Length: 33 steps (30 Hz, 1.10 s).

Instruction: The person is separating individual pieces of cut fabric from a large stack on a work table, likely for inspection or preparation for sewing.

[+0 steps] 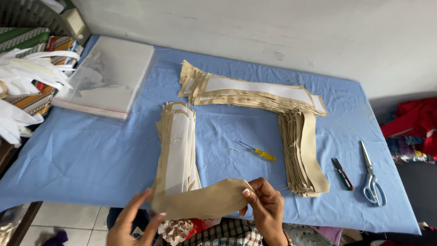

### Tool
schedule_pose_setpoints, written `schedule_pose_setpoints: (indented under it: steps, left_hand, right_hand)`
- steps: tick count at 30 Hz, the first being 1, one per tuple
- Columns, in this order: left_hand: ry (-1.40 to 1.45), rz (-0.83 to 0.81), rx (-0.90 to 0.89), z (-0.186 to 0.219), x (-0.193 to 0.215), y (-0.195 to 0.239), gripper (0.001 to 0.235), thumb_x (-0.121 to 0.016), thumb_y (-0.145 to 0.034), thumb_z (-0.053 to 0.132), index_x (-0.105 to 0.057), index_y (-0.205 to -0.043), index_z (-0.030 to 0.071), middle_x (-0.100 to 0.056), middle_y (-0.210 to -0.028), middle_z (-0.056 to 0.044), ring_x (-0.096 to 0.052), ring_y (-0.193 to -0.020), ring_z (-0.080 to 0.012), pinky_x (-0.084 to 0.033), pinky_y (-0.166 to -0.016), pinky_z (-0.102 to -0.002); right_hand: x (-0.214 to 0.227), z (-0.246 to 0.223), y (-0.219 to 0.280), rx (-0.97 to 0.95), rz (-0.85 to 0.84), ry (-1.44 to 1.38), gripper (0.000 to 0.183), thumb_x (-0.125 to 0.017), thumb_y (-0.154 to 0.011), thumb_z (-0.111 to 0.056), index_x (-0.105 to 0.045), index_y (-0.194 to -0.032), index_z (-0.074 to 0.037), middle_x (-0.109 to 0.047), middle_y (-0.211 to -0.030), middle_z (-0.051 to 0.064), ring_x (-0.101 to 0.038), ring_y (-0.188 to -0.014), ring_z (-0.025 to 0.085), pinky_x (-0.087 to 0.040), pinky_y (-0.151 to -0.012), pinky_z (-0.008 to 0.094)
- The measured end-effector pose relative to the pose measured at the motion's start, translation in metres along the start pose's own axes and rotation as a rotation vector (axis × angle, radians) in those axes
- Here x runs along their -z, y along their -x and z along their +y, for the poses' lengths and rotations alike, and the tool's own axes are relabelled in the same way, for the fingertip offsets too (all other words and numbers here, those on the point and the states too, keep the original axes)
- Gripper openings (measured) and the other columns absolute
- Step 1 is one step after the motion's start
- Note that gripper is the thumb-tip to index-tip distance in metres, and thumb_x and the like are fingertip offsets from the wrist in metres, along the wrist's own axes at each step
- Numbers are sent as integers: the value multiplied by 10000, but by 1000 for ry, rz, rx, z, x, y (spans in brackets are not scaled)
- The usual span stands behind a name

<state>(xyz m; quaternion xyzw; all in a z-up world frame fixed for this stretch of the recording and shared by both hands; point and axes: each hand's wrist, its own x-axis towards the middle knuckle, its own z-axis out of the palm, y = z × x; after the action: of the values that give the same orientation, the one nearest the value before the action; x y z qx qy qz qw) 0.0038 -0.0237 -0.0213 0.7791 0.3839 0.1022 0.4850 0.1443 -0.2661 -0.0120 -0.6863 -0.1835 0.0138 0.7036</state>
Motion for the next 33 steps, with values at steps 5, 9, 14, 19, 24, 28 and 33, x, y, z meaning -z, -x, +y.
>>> schedule_pose_setpoints:
  steps: [5,9,14,19,24,28,33]
  left_hand:
    - [205,-21,-750,41,-24,9,485,-790,-839,277,-683,-1301,177,-710,-1377,20,-632,-1373,-298,-426,-1194,-504]
    - [314,-231,-559,63,-33,7,291,-770,-849,336,-815,-1074,157,-875,-1022,-15,-832,-923,-130,-570,-903,-313]
    - [447,-270,-146,55,-37,3,247,-805,-794,235,-900,-967,86,-940,-908,-38,-895,-874,-119,-685,-844,-207]
    - [702,-190,38,46,-41,-4,333,-824,-752,173,-858,-1011,-33,-911,-971,-176,-864,-934,-212,-665,-916,-294]
    - [796,-156,118,34,-48,-18,330,-797,-789,162,-843,-1044,-42,-884,-960,-179,-799,-929,-216,-623,-891,-315]
    - [828,-154,136,39,-52,-20,342,-794,-794,181,-838,-1056,-34,-874,-930,-179,-783,-914,-215,-605,-865,-314]
    - [849,-191,104,39,-56,-14,315,-794,-792,180,-842,-1033,-17,-883,-980,-179,-805,-972,-231,-620,-937,-340]
  right_hand:
    - [-8,6,13,-49,-89,-44,273,-709,-931,-232,-598,-763,-48,-616,-542,44,-623,-352,167,-494,-342,261]
    - [-10,-13,5,6,-395,-83,321,-640,-1003,-313,-656,-907,-7,-699,-684,97,-679,-526,163,-545,-406,243]
    - [37,70,-52,313,-110,646,251,-667,-920,-20,-645,-1157,-100,-724,-1233,92,-696,-776,158,-609,-755,299]
    - [81,156,-70,215,130,1262,246,-591,-987,-168,-699,-1185,-72,-613,-1308,141,-484,-1235,418,-454,-894,618]
    - [46,80,-34,225,133,816,152,-624,-1004,-234,-729,-1083,-157,-668,-806,-42,-511,-715,146,-411,-627,310]
    - [17,18,20,102,21,332,305,-613,-968,-347,-735,-1042,-77,-626,-680,-31,-461,-538,56,-373,-480,204]
    - [12,17,35,79,-27,274,221,-679,-926,-249,-730,-952,-35,-664,-695,4,-409,-496,70,-315,-456,223]
